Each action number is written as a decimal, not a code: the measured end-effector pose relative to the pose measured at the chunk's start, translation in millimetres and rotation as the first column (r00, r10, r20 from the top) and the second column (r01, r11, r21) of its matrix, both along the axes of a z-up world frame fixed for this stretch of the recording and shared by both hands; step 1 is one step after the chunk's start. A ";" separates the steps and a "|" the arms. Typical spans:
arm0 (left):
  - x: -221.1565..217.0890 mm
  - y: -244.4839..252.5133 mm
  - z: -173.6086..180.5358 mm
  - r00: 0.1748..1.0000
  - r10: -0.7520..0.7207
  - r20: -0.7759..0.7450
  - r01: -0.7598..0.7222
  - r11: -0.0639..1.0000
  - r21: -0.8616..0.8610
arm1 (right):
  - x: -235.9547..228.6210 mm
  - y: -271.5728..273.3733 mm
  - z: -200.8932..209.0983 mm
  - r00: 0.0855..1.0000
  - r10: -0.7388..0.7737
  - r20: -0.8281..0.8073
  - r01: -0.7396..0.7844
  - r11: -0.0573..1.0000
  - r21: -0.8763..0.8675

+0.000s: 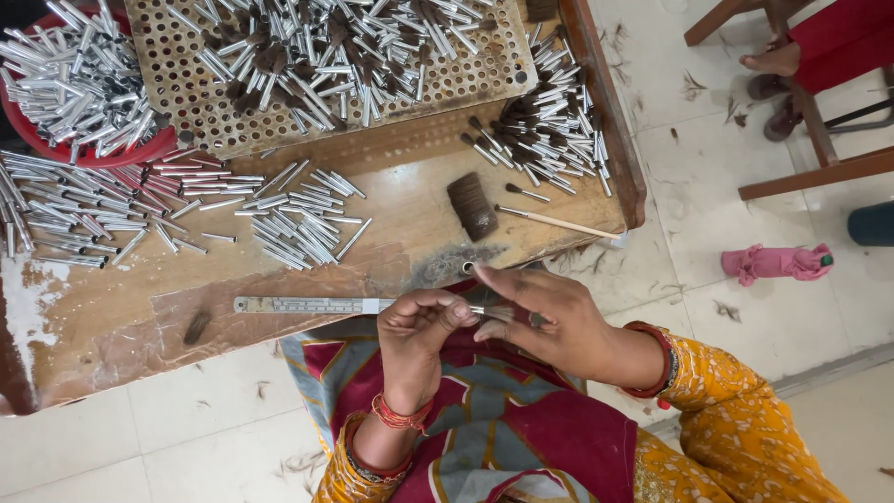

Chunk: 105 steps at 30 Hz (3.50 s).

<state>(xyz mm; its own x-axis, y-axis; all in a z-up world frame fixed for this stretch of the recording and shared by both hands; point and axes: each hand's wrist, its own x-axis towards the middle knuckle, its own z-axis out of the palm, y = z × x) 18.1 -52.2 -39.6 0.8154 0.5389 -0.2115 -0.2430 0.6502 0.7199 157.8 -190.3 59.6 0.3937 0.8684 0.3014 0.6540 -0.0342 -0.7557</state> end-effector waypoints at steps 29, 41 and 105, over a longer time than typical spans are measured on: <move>-0.3 4.0 10.7 0.998 -0.056 0.013 0.057 0.993 -0.107 | -14.9 -14.8 -27.7 0.962 -0.113 0.247 0.081 0.988 0.134; -0.6 -1.9 2.1 0.998 -0.058 0.012 0.059 0.989 -0.139 | -19.7 -12.6 -36.4 0.962 -0.124 0.242 0.101 0.990 0.103; 14.0 9.2 16.5 0.998 -0.054 -0.028 0.061 0.892 0.449 | 34.8 5.6 -21.6 0.988 -0.144 -0.062 0.146 0.989 0.021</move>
<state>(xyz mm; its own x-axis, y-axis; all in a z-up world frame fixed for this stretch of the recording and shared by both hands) 32.1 -43.0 -23.1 0.8464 0.5318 0.0296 -0.2021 0.2693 0.9416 192.6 -184.7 38.0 0.5330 0.7933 0.2942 0.5966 -0.1058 -0.7955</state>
